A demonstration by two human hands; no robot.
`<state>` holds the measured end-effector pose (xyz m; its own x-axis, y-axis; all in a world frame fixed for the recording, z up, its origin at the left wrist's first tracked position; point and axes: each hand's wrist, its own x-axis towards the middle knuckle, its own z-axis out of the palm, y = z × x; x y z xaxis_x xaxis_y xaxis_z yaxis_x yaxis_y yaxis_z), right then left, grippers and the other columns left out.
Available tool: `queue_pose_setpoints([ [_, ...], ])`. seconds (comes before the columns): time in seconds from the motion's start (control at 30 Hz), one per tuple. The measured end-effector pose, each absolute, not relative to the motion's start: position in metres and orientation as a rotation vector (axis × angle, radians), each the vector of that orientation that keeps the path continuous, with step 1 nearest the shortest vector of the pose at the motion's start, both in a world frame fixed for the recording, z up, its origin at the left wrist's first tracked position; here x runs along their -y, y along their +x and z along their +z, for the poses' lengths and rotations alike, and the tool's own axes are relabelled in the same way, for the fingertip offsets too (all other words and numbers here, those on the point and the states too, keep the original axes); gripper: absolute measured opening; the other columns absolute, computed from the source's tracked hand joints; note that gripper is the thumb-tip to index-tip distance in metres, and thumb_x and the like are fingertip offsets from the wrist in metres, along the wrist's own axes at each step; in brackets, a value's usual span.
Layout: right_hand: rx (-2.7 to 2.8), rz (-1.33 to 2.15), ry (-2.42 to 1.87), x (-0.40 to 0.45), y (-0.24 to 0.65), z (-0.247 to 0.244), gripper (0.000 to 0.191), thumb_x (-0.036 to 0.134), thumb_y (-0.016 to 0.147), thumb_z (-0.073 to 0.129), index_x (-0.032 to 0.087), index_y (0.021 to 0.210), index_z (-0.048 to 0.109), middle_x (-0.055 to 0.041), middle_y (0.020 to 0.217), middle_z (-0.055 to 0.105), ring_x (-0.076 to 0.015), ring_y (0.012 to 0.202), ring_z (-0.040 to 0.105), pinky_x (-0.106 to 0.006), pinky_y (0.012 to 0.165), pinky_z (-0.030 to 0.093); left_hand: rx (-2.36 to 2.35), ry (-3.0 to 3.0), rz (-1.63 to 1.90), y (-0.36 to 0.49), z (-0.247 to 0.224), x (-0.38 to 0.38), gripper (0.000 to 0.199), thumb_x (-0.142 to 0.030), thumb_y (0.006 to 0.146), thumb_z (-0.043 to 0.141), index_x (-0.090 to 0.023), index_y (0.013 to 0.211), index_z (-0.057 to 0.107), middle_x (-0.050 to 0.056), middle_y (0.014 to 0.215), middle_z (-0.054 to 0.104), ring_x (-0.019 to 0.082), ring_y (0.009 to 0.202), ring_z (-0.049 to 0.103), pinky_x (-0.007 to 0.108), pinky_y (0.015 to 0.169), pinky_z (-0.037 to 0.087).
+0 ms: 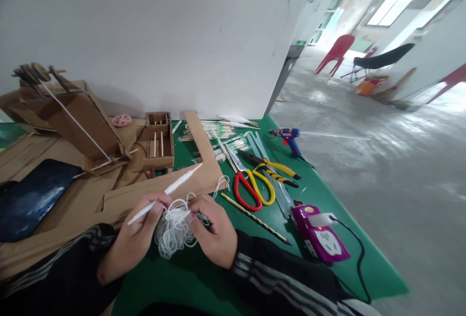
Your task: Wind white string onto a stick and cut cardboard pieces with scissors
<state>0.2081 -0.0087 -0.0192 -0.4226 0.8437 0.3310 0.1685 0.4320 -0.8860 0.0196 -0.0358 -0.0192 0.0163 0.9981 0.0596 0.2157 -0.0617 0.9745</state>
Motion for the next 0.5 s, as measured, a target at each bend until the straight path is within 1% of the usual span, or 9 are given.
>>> queue_pose_setpoints([
  [0.1, 1.819, 1.053, -0.888, 0.0077, 0.2075, -0.0202, 0.022, 0.030, 0.095, 0.048, 0.019, 0.078, 0.059, -0.0047, 0.081, 0.059, -0.0173, 0.077, 0.057, -0.030, 0.072, 0.047, -1.317, 1.430, 1.063, 0.0192, -0.0216, 0.0389, 0.023, -0.035, 0.095, 0.045, -0.026, 0.111, 0.059, 0.002, 0.086, 0.061, 0.017, 0.075, 0.054, 0.025, 0.067, 0.043],
  [0.17, 1.790, 1.089, -0.903, 0.0072, 0.2074, -0.0203, 0.024, 0.032, 0.095, 0.049, 0.019, 0.078, 0.060, -0.0042, 0.080, 0.059, -0.0169, 0.075, 0.056, -0.030, 0.071, 0.047, -1.289, 1.454, 1.018, 0.0189, -0.0220, 0.0398, 0.022, -0.034, 0.093, 0.050, -0.027, 0.113, 0.054, 0.002, 0.092, 0.060, 0.017, 0.081, 0.055, 0.026, 0.074, 0.044],
  [0.27, 1.742, 1.164, -0.922, 0.0069, 0.2077, -0.0198, 0.027, 0.036, 0.095, 0.049, 0.019, 0.078, 0.061, -0.0035, 0.078, 0.058, -0.0163, 0.073, 0.055, -0.029, 0.068, 0.046, -1.270, 1.469, 0.995, 0.0201, -0.0219, 0.0400, 0.028, -0.031, 0.088, 0.058, -0.027, 0.114, 0.051, 0.003, 0.105, 0.059, 0.019, 0.093, 0.056, 0.027, 0.083, 0.044],
  [0.3, 1.724, 1.195, -0.928, 0.0071, 0.2079, -0.0198, 0.029, 0.038, 0.094, 0.049, 0.019, 0.077, 0.061, -0.0034, 0.077, 0.058, -0.0161, 0.072, 0.054, -0.028, 0.067, 0.046, -1.269, 1.458, 0.996, 0.0209, -0.0220, 0.0398, 0.027, -0.030, 0.088, 0.059, -0.027, 0.113, 0.051, 0.004, 0.105, 0.059, 0.020, 0.093, 0.056, 0.027, 0.083, 0.045],
  [0.4, 1.652, 1.302, -0.940, 0.0080, 0.2080, -0.0208, 0.031, 0.040, 0.093, 0.051, 0.018, 0.073, 0.060, -0.0028, 0.076, 0.056, -0.0157, 0.070, 0.053, -0.028, 0.064, 0.045, -1.259, 1.359, 0.997, 0.0236, -0.0234, 0.0395, 0.022, -0.031, 0.089, 0.055, -0.025, 0.111, 0.053, 0.004, 0.100, 0.061, 0.018, 0.083, 0.057, 0.026, 0.074, 0.047],
  [0.5, 1.513, 1.401, -0.969, 0.0088, 0.2076, -0.0228, 0.032, 0.042, 0.091, 0.054, 0.018, 0.069, 0.056, -0.0009, 0.073, 0.053, -0.0143, 0.066, 0.050, -0.026, 0.060, 0.042, -1.247, 1.274, 0.979, 0.0245, -0.0252, 0.0393, 0.023, -0.032, 0.090, 0.054, -0.025, 0.112, 0.054, 0.003, 0.092, 0.062, 0.017, 0.075, 0.056, 0.024, 0.067, 0.047],
])
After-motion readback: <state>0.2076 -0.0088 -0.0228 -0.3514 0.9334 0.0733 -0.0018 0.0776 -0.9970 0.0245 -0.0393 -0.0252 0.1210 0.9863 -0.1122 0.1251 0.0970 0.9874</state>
